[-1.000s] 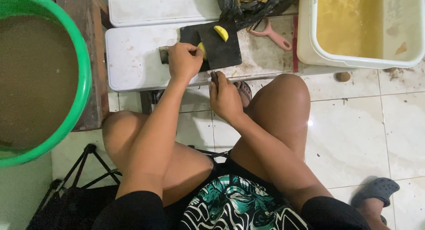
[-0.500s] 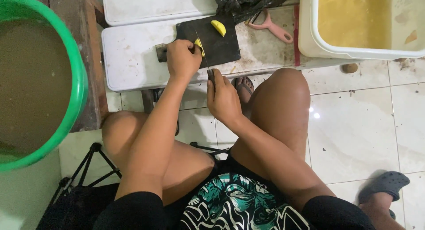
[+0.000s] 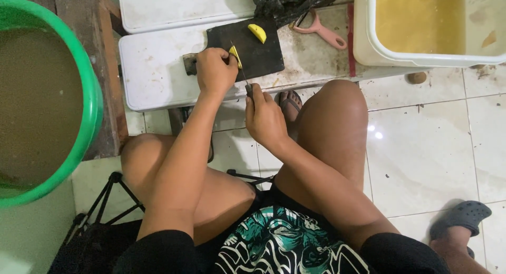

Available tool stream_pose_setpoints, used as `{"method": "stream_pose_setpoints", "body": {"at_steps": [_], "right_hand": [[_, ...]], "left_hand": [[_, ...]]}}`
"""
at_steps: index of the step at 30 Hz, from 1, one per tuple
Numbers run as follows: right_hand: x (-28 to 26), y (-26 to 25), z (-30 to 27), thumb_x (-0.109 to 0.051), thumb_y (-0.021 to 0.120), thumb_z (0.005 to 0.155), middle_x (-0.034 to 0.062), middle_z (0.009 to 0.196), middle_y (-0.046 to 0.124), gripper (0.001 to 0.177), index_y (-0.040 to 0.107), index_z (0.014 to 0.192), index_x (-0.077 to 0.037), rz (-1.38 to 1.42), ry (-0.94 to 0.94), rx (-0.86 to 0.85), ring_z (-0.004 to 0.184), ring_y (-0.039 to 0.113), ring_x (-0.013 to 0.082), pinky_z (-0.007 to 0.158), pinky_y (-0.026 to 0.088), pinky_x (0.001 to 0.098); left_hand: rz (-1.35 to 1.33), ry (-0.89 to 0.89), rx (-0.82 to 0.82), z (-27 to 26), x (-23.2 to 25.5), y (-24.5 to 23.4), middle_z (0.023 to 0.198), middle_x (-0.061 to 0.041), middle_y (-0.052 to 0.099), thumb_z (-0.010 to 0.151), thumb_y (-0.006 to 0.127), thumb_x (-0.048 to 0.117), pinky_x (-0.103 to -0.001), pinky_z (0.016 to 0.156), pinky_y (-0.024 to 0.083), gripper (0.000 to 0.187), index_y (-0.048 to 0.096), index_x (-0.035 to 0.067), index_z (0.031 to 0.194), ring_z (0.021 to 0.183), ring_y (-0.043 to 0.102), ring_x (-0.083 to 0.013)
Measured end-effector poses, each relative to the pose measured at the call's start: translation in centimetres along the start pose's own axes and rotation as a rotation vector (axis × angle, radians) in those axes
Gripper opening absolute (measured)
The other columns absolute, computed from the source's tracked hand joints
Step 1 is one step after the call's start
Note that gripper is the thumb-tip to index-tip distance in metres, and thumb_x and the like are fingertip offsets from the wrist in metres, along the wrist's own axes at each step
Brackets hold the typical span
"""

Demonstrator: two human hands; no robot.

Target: Slicing peeled potatoes into thin strips using a knife on a small cutting board.

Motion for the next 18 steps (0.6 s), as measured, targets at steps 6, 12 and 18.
{"method": "stream_pose_setpoints", "body": {"at_steps": [6,12,18], "right_hand": [[1.3,0.9,0.2,-0.021,0.047,0.108,0.0315,0.101,0.068,0.044,0.054,0.14,0.008,0.033,0.012,-0.029,0.076,0.074,0.0472,0.05,0.06,0.0506],[0.9,1.0,0.7,-0.019,0.048,0.107,0.0327,0.101,0.069,0.044,0.054,0.14,0.01,0.039,0.002,-0.034,0.076,0.074,0.0456,0.05,0.061,0.0477],[1.4,0.8,-0.8,-0.018,0.047,0.108,0.0357,0.102,0.068,0.044,0.054,0.139,0.012,0.08,0.025,-0.058,0.078,0.074,0.0488,0.051,0.061,0.0495]], "left_hand": [[-0.021,0.016,0.008,-0.1,0.2,-0.1,0.073,-0.025,0.071,0.086,0.07,0.006,-0.031,0.045,0.061,0.016,0.077,-0.008,0.09,0.064,0.075,-0.0364],[-0.027,0.022,0.01,0.0,-0.3,0.3,0.07,-0.023,0.071,0.088,0.066,0.007,-0.028,0.046,0.06,0.016,0.077,-0.004,0.086,0.064,0.075,-0.0312],[-0.009,0.013,0.01,-0.2,0.1,0.2,0.07,-0.024,0.071,0.087,0.068,0.007,-0.032,0.044,0.061,0.016,0.077,-0.006,0.087,0.064,0.075,-0.0344]]}}
Point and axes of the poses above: each hand's wrist, its own z-axis towards the middle knuckle, its own y-axis out of the palm, x = y × z, the point moved 9 cm from there along z, towards the middle knuckle
